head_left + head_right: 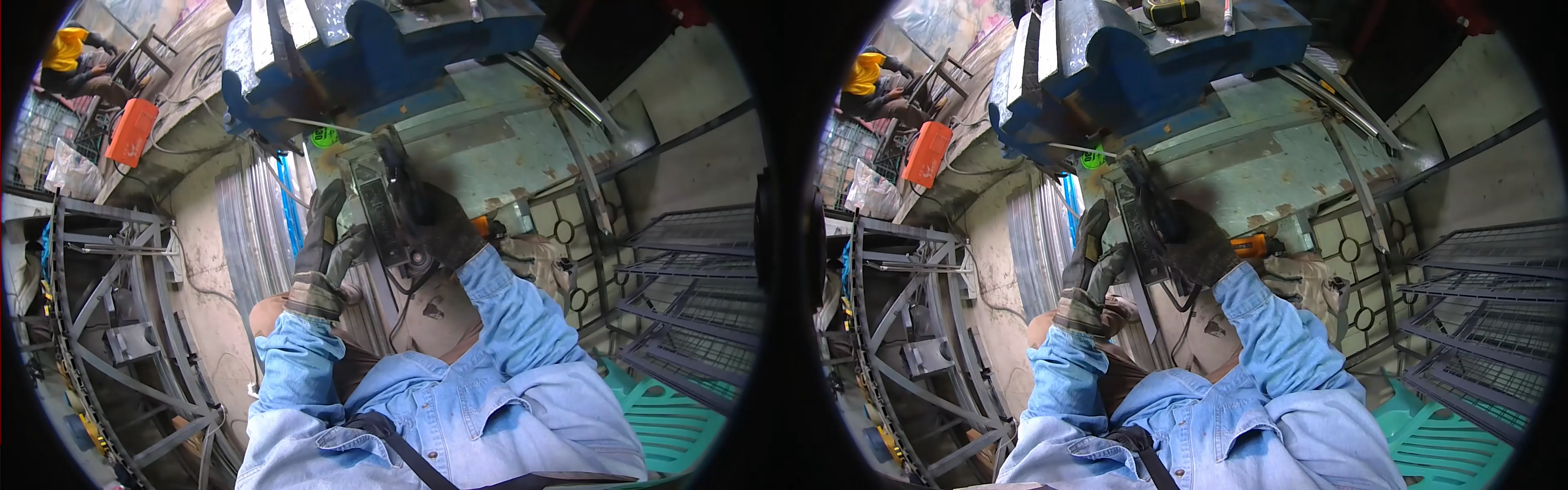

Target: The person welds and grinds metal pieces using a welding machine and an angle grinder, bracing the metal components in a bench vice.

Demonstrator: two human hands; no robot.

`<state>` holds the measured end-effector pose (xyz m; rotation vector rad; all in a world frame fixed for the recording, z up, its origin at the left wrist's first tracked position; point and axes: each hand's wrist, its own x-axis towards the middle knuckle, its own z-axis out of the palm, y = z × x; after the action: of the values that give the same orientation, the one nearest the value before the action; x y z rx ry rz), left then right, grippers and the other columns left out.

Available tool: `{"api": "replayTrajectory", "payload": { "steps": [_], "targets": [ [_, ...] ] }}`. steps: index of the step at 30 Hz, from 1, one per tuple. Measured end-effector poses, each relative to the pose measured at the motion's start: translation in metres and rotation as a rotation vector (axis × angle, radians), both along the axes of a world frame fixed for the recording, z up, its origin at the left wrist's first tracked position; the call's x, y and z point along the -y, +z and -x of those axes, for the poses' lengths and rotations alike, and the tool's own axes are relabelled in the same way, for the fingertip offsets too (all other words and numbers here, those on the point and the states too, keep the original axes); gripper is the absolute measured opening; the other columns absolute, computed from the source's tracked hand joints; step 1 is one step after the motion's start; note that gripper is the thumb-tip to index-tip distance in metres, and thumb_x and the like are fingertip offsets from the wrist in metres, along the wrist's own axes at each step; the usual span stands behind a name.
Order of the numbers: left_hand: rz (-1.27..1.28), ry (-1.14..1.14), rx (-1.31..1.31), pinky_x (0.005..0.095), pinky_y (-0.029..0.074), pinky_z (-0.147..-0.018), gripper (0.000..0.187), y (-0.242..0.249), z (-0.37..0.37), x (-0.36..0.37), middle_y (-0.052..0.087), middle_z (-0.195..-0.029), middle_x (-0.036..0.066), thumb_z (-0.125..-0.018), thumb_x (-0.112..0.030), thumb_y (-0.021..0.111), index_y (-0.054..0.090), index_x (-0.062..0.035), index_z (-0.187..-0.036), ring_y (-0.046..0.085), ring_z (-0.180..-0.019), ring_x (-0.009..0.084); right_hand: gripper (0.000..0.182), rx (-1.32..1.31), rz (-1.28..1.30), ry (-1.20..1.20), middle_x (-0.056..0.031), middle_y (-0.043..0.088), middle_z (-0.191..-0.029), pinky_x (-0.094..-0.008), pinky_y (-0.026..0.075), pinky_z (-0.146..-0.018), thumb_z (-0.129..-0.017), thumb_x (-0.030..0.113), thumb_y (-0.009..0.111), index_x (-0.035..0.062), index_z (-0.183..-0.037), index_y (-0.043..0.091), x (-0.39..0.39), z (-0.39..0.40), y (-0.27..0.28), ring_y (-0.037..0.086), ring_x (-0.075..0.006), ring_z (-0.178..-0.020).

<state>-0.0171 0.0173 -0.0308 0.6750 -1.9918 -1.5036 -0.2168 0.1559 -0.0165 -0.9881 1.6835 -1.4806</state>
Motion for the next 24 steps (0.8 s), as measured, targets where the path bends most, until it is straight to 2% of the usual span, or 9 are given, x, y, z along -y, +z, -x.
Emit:
{"api": "replayTrajectory", "payload": {
  "steps": [8,10,11,12,15,17,20,23,24],
  "targets": [
    [-0.133,0.001,-0.023,0.039,0.044,-0.118,0.08,0.013,0.003,-0.007,0.039,-0.165,0.014,-0.089,-0.011,0.082,0.043,-0.0056,-0.159,0.041,-0.153,0.0299,0.057,0.006,-0.066,0.125,-0.0151,0.075,-0.118,-0.0376,0.056,-0.103,-0.082,0.033,0.083,0.0057,-0.13,0.066,0.004,0.007,0.003,0.071,-0.0271,-0.11],
    [0.147,-0.03,0.027,0.0401,0.036,-0.124,0.083,0.001,0.0,0.0,0.041,-0.165,0.013,-0.089,-0.014,0.083,0.041,-0.0047,-0.161,0.039,-0.154,0.029,0.059,0.044,-0.004,0.133,-0.0151,0.074,-0.12,-0.0382,0.055,-0.103,-0.082,0.033,0.082,0.0056,-0.131,0.065,0.004,0.012,0.004,0.07,-0.028,-0.111],
    [0.135,-0.018,0.049,0.0403,0.031,-0.127,0.083,0.002,0.001,-0.001,0.041,-0.166,0.012,-0.09,-0.013,0.081,0.04,-0.0042,-0.161,0.039,-0.154,0.0283,0.062,0.061,-0.085,0.164,-0.0106,0.073,-0.121,-0.0362,0.055,-0.103,-0.078,0.024,0.086,0.0029,-0.132,0.064,0.006,0.012,0.011,0.067,-0.0218,-0.111],
    [0.137,-0.01,0.048,0.0401,0.031,-0.127,0.082,-0.003,-0.001,0.001,0.042,-0.165,0.012,-0.09,-0.012,0.08,0.041,-0.0041,-0.161,0.04,-0.154,0.0281,0.067,0.079,-0.166,0.194,-0.0061,0.072,-0.122,-0.0342,0.054,-0.102,-0.073,0.014,0.09,0.0002,-0.132,0.063,0.008,0.013,0.016,0.064,-0.0155,-0.111],
    [0.004,0.007,-0.01,0.0404,0.031,-0.127,0.079,0.002,0.002,-0.005,0.044,-0.164,0.013,-0.091,-0.011,0.078,0.042,-0.004,-0.161,0.039,-0.154,0.0282,0.069,0.015,-0.124,0.23,-0.0071,0.072,-0.122,-0.0344,0.054,-0.102,-0.073,0.013,0.09,0.0,-0.135,0.062,0.01,0.011,0.013,0.064,-0.0165,-0.113],
    [0.211,-0.012,0.106,0.0407,0.031,-0.127,0.079,0.004,0.0,-0.001,0.042,-0.166,0.012,-0.091,-0.012,0.077,0.042,-0.0046,-0.161,0.037,-0.155,0.0279,0.068,0.058,-0.104,0.191,-0.0075,0.071,-0.124,-0.0347,0.054,-0.102,-0.073,0.013,0.09,-0.0002,-0.134,0.062,0.007,0.009,0.009,0.064,-0.0164,-0.113],
    [-0.026,0.003,0.011,0.0392,0.033,-0.125,0.082,0.015,0.004,-0.013,0.041,-0.167,0.011,-0.094,-0.015,0.076,0.035,-0.0065,-0.165,0.033,-0.157,0.0266,0.071,0.162,-0.04,0.13,-0.0092,0.071,-0.127,-0.0358,0.054,-0.103,-0.074,0.015,0.091,-0.0001,-0.136,0.061,0.004,0.006,0.001,0.064,-0.018,-0.113],
    [-0.27,0.096,-0.02,0.0338,0.044,-0.114,0.08,0.006,0.001,-0.012,0.046,-0.163,0.008,-0.1,-0.016,0.072,0.031,-0.0104,-0.168,0.046,-0.146,0.0218,0.07,-0.011,-0.203,0.123,-0.0111,0.07,-0.128,-0.0362,0.053,-0.103,-0.076,0.019,0.091,0.0003,-0.137,0.06,0.001,0.007,0.01,0.066,-0.0204,-0.114],
    [-0.28,0.13,-0.018,0.0323,0.047,-0.109,0.079,-0.004,0.001,-0.002,0.05,-0.159,0.008,-0.101,-0.017,0.071,0.03,-0.0112,-0.169,0.052,-0.137,0.0191,0.069,-0.316,-0.296,0.155,-0.0119,0.07,-0.128,-0.0367,0.054,-0.103,-0.077,0.021,0.091,0.0003,-0.136,0.06,0.004,0.006,0.018,0.066,-0.0215,-0.115]
  ]
}}
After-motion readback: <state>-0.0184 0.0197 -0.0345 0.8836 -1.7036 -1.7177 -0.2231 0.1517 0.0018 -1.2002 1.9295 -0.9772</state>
